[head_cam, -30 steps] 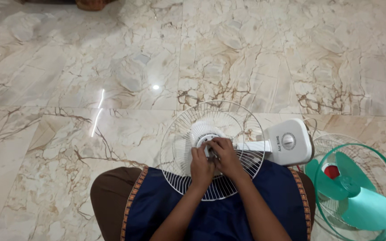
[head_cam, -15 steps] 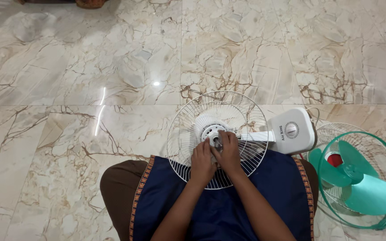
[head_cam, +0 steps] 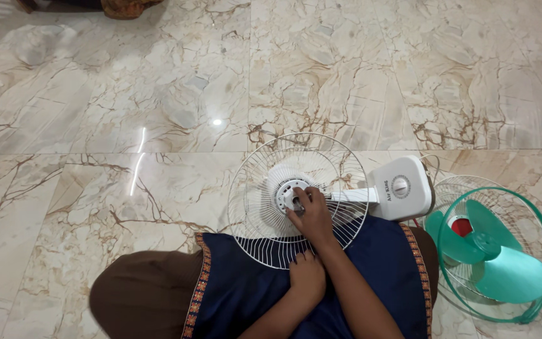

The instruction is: The person disassembles a small table fan by removing the front grille, unscrewing the central cap, and detaching the fan blades from the motor shaft. The parts are placed on the floor beside the person.

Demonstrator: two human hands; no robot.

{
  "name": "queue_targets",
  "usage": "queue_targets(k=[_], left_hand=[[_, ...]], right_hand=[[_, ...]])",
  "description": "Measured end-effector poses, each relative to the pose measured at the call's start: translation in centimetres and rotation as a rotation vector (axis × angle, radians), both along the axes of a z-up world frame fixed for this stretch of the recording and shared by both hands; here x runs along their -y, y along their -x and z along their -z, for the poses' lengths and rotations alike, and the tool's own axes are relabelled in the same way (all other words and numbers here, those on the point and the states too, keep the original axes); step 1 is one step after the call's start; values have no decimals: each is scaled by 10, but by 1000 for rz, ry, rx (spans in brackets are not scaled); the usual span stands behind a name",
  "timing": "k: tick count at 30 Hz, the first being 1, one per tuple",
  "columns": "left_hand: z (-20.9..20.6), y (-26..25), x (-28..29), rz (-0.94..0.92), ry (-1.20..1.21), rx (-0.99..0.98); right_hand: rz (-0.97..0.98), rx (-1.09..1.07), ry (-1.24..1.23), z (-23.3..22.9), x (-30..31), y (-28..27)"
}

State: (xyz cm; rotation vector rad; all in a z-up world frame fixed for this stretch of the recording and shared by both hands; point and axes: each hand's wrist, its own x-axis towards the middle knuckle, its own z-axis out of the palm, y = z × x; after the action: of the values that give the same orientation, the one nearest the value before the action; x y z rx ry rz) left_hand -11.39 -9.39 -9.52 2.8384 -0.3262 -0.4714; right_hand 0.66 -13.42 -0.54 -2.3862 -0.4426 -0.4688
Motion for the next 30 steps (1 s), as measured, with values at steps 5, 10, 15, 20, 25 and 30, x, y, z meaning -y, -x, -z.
queue_targets(k=[5,10,15,20,25,30], left_hand=[[15,4,-2,10,62,62],[-12,-3,-23,20,163,32],[-33,-8,-33,34,219,-34],[-39,-7,-41,109,242,-64],[-28,-9,-40,126,333,-17],[-36,-1,-38,185,353,127]], right_hand=[[3,-25,15,1,-1,-1],[-20,6,2,2,0,0],[-7,-5,12,5,0,-1],[-19,26,-14,-1,0,-2],[-39,-8,-80,-11,2,-3],[-59,-83,-86,-21,5,-11]])
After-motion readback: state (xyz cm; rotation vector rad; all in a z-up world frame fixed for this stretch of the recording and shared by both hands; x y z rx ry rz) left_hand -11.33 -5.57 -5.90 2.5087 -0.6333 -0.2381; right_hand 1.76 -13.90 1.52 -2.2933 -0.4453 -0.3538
